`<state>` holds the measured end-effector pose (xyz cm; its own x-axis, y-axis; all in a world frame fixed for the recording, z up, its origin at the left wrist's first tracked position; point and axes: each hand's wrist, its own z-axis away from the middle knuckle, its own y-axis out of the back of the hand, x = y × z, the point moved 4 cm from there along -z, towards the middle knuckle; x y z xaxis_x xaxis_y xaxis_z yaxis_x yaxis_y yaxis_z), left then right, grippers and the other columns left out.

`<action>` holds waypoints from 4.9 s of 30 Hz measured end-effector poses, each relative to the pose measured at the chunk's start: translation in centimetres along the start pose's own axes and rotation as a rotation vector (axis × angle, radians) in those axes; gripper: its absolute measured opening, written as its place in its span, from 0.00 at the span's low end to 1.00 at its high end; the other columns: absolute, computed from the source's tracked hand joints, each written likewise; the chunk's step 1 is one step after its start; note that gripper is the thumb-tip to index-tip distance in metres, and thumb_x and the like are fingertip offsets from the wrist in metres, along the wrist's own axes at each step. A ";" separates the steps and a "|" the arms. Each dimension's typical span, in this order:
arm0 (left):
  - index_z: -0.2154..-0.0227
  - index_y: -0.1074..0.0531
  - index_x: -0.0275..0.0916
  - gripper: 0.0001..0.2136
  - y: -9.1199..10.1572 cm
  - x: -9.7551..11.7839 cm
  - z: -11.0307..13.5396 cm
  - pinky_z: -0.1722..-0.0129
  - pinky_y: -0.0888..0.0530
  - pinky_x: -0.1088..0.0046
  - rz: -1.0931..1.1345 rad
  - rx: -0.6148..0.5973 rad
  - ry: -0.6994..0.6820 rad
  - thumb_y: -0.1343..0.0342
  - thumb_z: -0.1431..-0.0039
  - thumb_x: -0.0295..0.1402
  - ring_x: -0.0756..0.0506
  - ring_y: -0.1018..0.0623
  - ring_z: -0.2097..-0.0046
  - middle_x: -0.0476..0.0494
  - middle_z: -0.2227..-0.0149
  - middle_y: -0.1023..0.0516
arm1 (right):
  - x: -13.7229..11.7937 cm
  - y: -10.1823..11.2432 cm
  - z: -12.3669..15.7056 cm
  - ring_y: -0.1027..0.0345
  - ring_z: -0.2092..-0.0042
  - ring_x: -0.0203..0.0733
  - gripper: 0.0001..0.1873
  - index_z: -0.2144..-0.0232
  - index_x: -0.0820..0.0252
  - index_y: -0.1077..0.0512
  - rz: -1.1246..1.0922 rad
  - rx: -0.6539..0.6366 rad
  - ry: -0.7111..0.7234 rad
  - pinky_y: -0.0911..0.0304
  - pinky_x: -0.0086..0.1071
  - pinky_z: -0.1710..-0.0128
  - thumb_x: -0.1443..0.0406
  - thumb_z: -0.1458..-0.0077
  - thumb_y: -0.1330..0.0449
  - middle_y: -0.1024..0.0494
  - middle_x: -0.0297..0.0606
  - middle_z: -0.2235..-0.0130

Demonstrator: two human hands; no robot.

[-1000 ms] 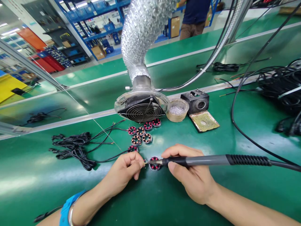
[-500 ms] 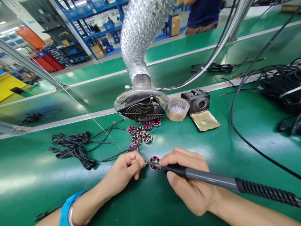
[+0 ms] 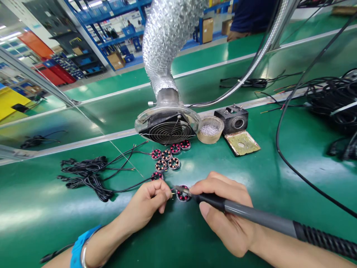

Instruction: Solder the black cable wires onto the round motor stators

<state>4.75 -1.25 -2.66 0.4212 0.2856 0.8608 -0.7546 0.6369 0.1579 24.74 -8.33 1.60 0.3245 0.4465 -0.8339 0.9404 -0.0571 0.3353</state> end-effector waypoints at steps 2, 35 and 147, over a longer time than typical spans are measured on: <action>0.73 0.32 0.37 0.09 0.0 0.1 0.0 0.76 0.43 0.77 -0.003 0.002 0.005 0.48 0.43 0.37 0.53 0.39 0.79 0.54 0.83 0.32 | 0.0 -0.2 0.0 0.34 0.71 0.37 0.16 0.53 0.56 0.29 0.016 0.024 0.019 0.39 0.31 0.74 0.71 0.43 0.45 0.27 0.35 0.69; 0.70 0.35 0.38 0.15 -0.3 0.2 0.4 0.72 0.39 0.75 -0.073 -0.167 -0.126 0.54 0.34 0.45 0.51 0.36 0.74 0.52 0.76 0.31 | 0.6 -4.8 -0.5 0.35 0.75 0.32 0.16 0.55 0.61 0.29 0.270 -0.004 0.318 0.41 0.27 0.74 0.78 0.43 0.43 0.26 0.31 0.74; 0.75 0.33 0.38 0.07 0.1 -0.1 -0.1 0.87 0.47 0.80 0.117 0.015 0.030 0.50 0.49 0.37 0.56 0.40 0.86 0.52 0.80 0.29 | 0.5 -1.7 -1.0 0.36 0.77 0.35 0.09 0.58 0.55 0.29 0.492 0.047 0.350 0.39 0.28 0.76 0.71 0.40 0.43 0.29 0.31 0.76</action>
<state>4.67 -1.13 -2.80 0.3446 0.3782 0.8592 -0.8068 0.5873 0.0651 23.18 -7.11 1.03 0.6773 0.6241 -0.3896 0.6943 -0.3672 0.6189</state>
